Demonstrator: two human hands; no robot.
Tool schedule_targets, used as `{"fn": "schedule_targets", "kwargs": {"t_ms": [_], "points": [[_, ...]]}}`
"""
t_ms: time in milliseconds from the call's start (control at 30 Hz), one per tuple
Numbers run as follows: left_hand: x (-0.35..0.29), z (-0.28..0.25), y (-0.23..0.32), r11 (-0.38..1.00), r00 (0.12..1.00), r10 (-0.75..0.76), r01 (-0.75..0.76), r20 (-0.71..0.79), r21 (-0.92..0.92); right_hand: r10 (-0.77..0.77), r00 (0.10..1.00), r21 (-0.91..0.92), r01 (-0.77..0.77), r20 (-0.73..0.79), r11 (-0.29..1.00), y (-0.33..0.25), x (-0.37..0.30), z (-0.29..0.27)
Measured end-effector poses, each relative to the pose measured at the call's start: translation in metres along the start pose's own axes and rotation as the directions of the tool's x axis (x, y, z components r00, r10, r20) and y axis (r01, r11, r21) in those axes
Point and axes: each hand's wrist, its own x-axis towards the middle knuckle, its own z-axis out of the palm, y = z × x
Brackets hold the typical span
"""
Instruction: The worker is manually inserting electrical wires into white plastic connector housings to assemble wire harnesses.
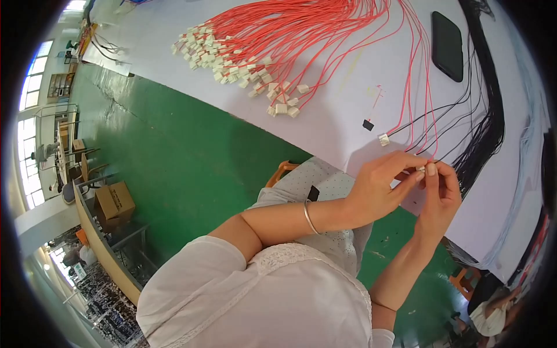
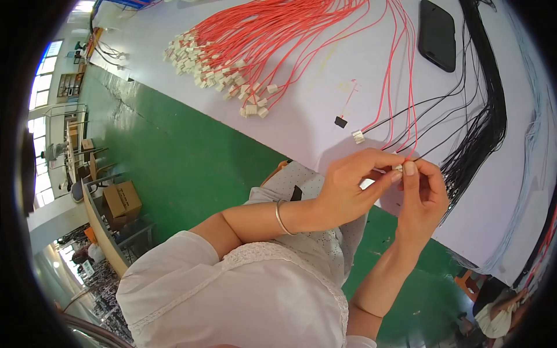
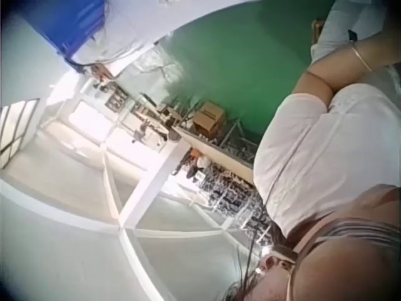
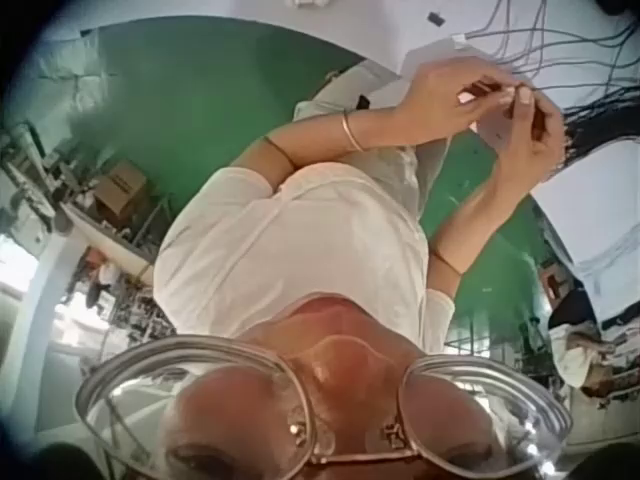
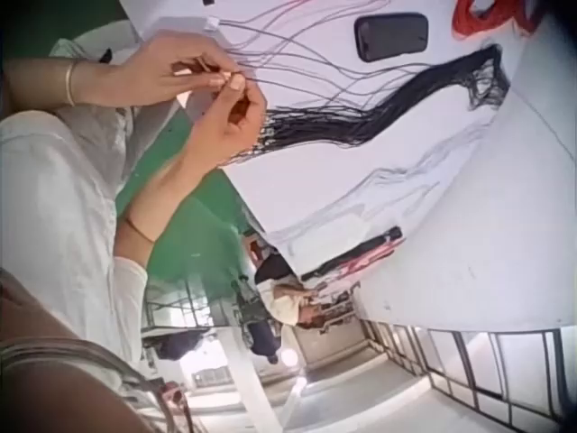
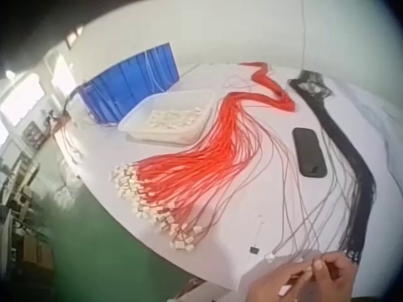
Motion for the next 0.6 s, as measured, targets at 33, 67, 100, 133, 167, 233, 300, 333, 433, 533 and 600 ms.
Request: {"fn": "schedule_targets", "kwargs": {"t_ms": [33, 67, 100, 133, 167, 233, 300, 333, 433, 533, 600], "points": [[0.000, -0.003, 0.000, 1.000, 1.000, 0.008, -0.008, -0.004, 0.004, 0.001, 1.000, -0.011, -0.001, 0.009, 1.000, -0.002, -0.001, 0.003], [0.000, -0.009, 0.001, 0.998, 1.000, 0.022, -0.023, 0.021, 0.058, -0.006, 1.000, -0.007, 0.006, 0.012, 1.000, -0.002, 0.000, 0.004], [0.000, -0.014, 0.002, 0.993, 0.998, 0.035, -0.040, 0.047, 0.110, 0.012, 0.998, 0.052, -0.015, 0.068, 0.999, 0.000, 0.000, 0.003], [0.002, -0.022, 0.006, 0.993, 0.998, 0.041, -0.046, 0.054, 0.107, 0.026, 0.993, 0.108, -0.039, 0.116, 0.993, 0.002, 0.001, 0.002], [0.006, -0.032, 0.012, 0.984, 0.995, -0.007, -0.011, 0.104, 0.177, 0.021, 0.994, 0.109, -0.032, 0.106, 0.994, 0.004, 0.002, 0.002], [0.012, -0.045, 0.013, 0.979, 0.975, -0.174, 0.156, 0.139, 0.129, 0.069, 0.997, 0.393, -0.077, 0.034, 0.916, 0.005, 0.004, 0.001], [0.010, -0.051, 0.014, 0.980, 0.969, -0.194, 0.186, 0.151, 0.065, 0.050, 0.999, 0.318, -0.054, 0.021, 0.947, 0.002, -0.001, 0.008], [0.009, -0.050, 0.017, 0.974, 0.962, -0.225, 0.227, 0.153, 0.003, 0.042, 0.999, 0.236, -0.046, 0.022, 0.971, -0.003, -0.005, 0.010], [0.008, -0.048, 0.019, 0.959, 0.945, -0.271, 0.281, 0.181, -0.032, -0.025, 0.999, 0.319, 0.009, 0.046, 0.948, -0.007, -0.006, 0.018], [0.012, -0.050, 0.022, 0.940, 0.935, -0.273, 0.310, 0.227, -0.144, -0.050, 0.995, 0.351, 0.018, 0.082, 0.936, -0.008, -0.006, 0.029], [0.012, -0.049, 0.017, 0.953, 0.950, -0.248, 0.274, 0.192, -0.128, -0.056, 0.993, 0.389, 0.011, 0.105, 0.921, -0.007, -0.007, 0.028]]}}
